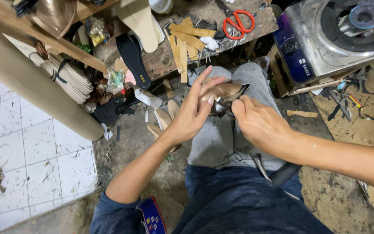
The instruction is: The person uses a curved metal tool to press and shape the upper of a gold-colored shoe around its sole. They repeatedly rotate the shoe and apply pressure along the edges, then place the finished shoe on a nearby shelf.
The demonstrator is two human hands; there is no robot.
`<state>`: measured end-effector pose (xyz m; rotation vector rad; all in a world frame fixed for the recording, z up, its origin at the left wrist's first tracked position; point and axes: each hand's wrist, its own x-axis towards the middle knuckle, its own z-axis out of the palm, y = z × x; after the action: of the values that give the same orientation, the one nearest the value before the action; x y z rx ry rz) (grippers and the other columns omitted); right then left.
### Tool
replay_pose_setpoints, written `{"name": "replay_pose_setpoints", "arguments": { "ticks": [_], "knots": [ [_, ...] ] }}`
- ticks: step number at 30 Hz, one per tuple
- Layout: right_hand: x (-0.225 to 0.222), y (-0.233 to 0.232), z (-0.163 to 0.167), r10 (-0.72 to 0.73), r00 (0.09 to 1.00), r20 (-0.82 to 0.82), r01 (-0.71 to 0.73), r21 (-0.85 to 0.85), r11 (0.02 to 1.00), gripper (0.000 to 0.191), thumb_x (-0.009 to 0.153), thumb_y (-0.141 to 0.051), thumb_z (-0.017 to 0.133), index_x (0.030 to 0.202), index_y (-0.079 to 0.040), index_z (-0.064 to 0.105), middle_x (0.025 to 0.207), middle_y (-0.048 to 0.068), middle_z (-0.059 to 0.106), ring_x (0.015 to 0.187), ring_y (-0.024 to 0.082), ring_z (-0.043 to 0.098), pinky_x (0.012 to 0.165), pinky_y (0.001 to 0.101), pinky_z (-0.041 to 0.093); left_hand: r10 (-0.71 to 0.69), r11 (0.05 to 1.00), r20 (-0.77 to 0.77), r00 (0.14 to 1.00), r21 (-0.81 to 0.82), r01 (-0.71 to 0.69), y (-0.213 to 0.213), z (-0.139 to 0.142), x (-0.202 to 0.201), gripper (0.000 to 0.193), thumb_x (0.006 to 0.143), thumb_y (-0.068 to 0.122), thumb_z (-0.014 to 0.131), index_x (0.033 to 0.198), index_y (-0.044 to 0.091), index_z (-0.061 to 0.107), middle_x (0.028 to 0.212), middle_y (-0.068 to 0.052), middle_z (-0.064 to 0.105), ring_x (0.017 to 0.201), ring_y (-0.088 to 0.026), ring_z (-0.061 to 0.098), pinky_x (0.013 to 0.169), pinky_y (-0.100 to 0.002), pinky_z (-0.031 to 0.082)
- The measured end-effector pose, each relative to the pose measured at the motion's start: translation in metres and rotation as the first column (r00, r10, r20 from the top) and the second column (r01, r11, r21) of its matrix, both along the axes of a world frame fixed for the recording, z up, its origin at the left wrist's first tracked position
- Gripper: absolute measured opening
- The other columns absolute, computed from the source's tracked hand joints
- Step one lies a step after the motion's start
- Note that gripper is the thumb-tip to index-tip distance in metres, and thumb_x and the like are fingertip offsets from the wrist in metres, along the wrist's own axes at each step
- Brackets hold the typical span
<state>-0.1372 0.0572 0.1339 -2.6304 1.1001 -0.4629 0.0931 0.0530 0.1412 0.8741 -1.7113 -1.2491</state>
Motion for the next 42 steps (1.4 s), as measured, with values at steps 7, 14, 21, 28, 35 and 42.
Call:
{"name": "replay_pose_setpoints", "arguments": {
  "ticks": [7,14,21,28,35,42],
  "knots": [
    [0.005,-0.004,0.022,-0.133,0.991,0.02,0.109,0.467,0.878,0.029,0.097,-0.026,0.064,0.098,0.0,0.053,0.073,0.022,0.068,0.069,0.044,0.067,0.06,0.0532,0.052,0.008,0.998,0.059,0.998,-0.066,-0.004,0.004,0.001,0.003,0.067,0.109,0.0,0.043,0.166,0.005,0.009,0.162,-0.016,0.047,0.156,-0.028,0.04,0.13,-0.04,0.031],
    [0.02,0.014,-0.01,-0.11,0.982,0.152,0.09,0.132,0.987,0.031,0.095,-0.02,0.066,0.1,0.004,0.048,0.081,0.029,0.066,0.066,0.049,0.065,0.056,0.0556,0.05,-0.002,0.996,-0.037,0.999,0.092,0.006,0.005,0.001,0.004,0.067,0.106,-0.002,0.045,0.165,0.003,0.014,0.163,-0.017,0.045,0.154,-0.027,0.039,0.128,-0.039,0.031],
    [0.0,-0.023,0.022,0.03,0.978,0.208,-0.147,0.576,0.804,0.023,0.096,-0.022,0.064,0.095,-0.001,0.056,0.074,0.024,0.066,0.065,0.046,0.066,0.057,0.0504,0.051,0.029,0.999,0.073,0.997,-0.037,-0.026,0.01,0.001,0.008,0.065,0.108,-0.001,0.045,0.165,0.003,0.014,0.162,-0.017,0.047,0.156,-0.028,0.04,0.131,-0.039,0.03],
    [0.028,0.022,-0.009,-0.147,0.945,0.293,0.027,0.377,0.926,0.029,0.096,-0.023,0.063,0.102,0.004,0.054,0.079,0.029,0.067,0.071,0.05,0.064,0.06,0.0529,0.049,0.02,0.983,-0.061,0.998,0.183,-0.008,0.011,-0.002,0.008,0.064,0.106,0.001,0.046,0.163,0.003,0.018,0.161,-0.015,0.045,0.153,-0.026,0.038,0.124,-0.039,0.033],
    [0.0,-0.03,-0.008,0.197,0.936,0.291,-0.315,0.445,0.839,0.028,0.1,-0.026,0.062,0.099,0.001,0.058,0.078,0.022,0.067,0.07,0.038,0.067,0.064,0.0484,0.053,0.046,0.999,0.073,0.996,0.003,-0.046,0.013,-0.004,0.011,0.063,0.106,-0.003,0.046,0.162,0.002,0.02,0.161,-0.016,0.048,0.157,-0.025,0.036,0.128,-0.038,0.031],
    [0.021,0.002,-0.026,-0.116,0.951,0.287,-0.104,0.65,0.753,0.02,0.099,-0.02,0.062,0.105,-0.001,0.06,0.063,0.021,0.06,0.052,0.033,0.059,0.052,0.044,0.048,0.052,0.992,0.01,0.999,0.116,-0.053,0.017,-0.019,0.017,0.056,0.109,0.006,0.049,0.161,0.004,0.03,0.163,-0.014,0.046,0.152,-0.023,0.043,0.125,-0.037,0.038]
  ]
}}
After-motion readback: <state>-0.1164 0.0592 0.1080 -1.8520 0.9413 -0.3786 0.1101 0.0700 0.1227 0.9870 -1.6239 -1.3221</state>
